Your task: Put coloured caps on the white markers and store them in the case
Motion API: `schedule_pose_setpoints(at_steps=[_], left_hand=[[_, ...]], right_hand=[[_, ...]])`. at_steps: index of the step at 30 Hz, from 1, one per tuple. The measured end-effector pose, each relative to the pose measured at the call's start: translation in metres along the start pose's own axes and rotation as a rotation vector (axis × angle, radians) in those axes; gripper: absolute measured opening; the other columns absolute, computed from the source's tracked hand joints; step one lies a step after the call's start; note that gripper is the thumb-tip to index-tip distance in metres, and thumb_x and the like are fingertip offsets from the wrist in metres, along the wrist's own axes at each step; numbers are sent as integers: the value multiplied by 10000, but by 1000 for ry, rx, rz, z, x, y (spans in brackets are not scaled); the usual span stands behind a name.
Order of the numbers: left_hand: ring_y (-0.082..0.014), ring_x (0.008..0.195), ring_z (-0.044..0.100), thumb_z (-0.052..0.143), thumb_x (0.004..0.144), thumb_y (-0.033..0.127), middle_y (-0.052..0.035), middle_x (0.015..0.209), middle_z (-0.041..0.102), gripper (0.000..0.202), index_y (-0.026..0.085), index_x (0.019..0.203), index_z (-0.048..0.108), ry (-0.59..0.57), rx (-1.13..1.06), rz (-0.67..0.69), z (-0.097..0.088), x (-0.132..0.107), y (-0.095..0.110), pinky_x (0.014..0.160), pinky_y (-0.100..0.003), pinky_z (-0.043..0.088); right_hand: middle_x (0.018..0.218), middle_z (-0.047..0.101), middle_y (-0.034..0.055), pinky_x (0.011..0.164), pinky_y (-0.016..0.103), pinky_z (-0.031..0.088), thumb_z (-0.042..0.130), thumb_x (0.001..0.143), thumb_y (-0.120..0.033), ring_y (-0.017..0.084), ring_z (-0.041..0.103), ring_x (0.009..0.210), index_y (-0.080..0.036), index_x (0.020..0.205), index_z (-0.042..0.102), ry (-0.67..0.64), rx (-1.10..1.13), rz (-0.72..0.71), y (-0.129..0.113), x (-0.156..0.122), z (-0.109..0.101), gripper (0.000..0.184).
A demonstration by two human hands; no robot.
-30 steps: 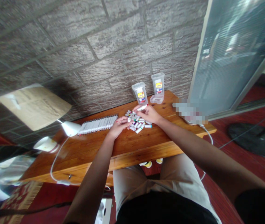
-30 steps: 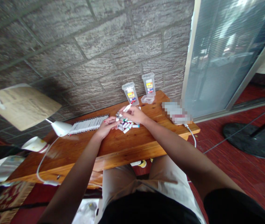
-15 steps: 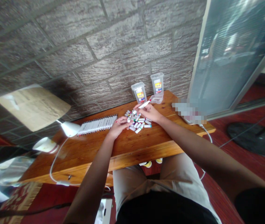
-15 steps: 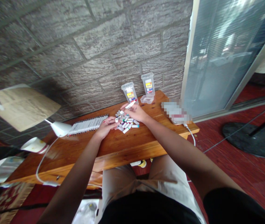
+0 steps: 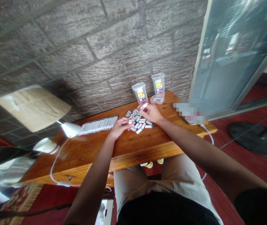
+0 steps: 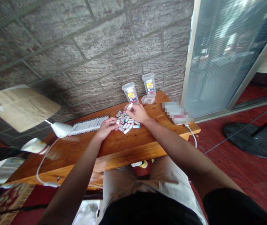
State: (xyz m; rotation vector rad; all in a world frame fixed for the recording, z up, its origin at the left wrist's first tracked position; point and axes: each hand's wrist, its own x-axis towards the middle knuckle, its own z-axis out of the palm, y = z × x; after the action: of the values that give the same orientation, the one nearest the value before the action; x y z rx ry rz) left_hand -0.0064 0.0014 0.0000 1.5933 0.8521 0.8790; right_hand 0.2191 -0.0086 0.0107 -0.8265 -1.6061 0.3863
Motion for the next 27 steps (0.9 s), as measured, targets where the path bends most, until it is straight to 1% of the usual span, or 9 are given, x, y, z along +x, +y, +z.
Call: schedule_pose_setpoints(at_steps=[3,6,9,11,14,16,20,23,27], left_hand=[[-107,589,579,889,582,371,-56,909,761,455,160,848,586,9,-15,-12,1,-1,2,594,-263,435],[-105,591,575,889,580,373,-42,889,757,452,164,841,586,16,-24,-4,2,-2,5,603,-261,437],[-99,591,563,882,594,387,-25,871,743,439,164,854,608,34,-20,14,3,-3,6,589,-249,416],[-94,585,549,861,628,412,-19,846,724,418,158,878,644,38,3,25,3,-3,5,554,-236,379],[-92,572,531,814,691,458,-14,771,685,398,150,907,687,39,29,39,1,-2,4,508,-223,319],[-92,558,525,794,709,488,-9,721,666,414,152,929,696,58,22,35,1,-2,4,496,-219,304],[-100,535,527,768,723,535,10,623,615,452,154,955,691,71,-3,17,1,-3,4,481,-213,296],[-98,522,519,772,712,550,15,607,604,472,155,954,680,77,-13,15,1,-3,5,481,-211,306],[-87,528,516,759,726,556,-3,695,644,459,161,946,680,71,-26,15,0,-3,5,488,-212,316]], right_hand=[[851,734,59,718,287,494,599,836,-317,164,645,719,-141,857,708,168,-20,40,4,4,-6,208],[773,708,45,663,276,480,608,841,-409,158,619,685,-146,811,695,207,54,134,4,7,-6,278],[584,605,6,526,248,394,592,833,-574,121,514,541,-156,675,644,136,162,289,-1,7,-4,450],[531,559,-9,495,242,353,597,799,-653,105,470,502,-165,594,599,26,227,360,-6,5,-3,530],[491,519,-22,476,241,325,644,745,-686,94,438,473,-174,517,540,-165,279,387,-13,1,-1,570],[483,498,-32,472,243,319,668,729,-678,89,415,464,-175,518,540,-208,306,388,-16,0,-1,560],[531,533,-22,496,253,344,657,737,-685,107,454,504,-166,617,633,-64,332,381,-18,3,-1,533],[492,476,-41,457,257,290,607,769,-708,101,393,453,-163,698,675,6,340,426,-15,6,-1,554],[483,460,-39,444,264,248,608,759,-723,106,363,444,-171,699,670,34,318,439,-9,6,-1,559]])
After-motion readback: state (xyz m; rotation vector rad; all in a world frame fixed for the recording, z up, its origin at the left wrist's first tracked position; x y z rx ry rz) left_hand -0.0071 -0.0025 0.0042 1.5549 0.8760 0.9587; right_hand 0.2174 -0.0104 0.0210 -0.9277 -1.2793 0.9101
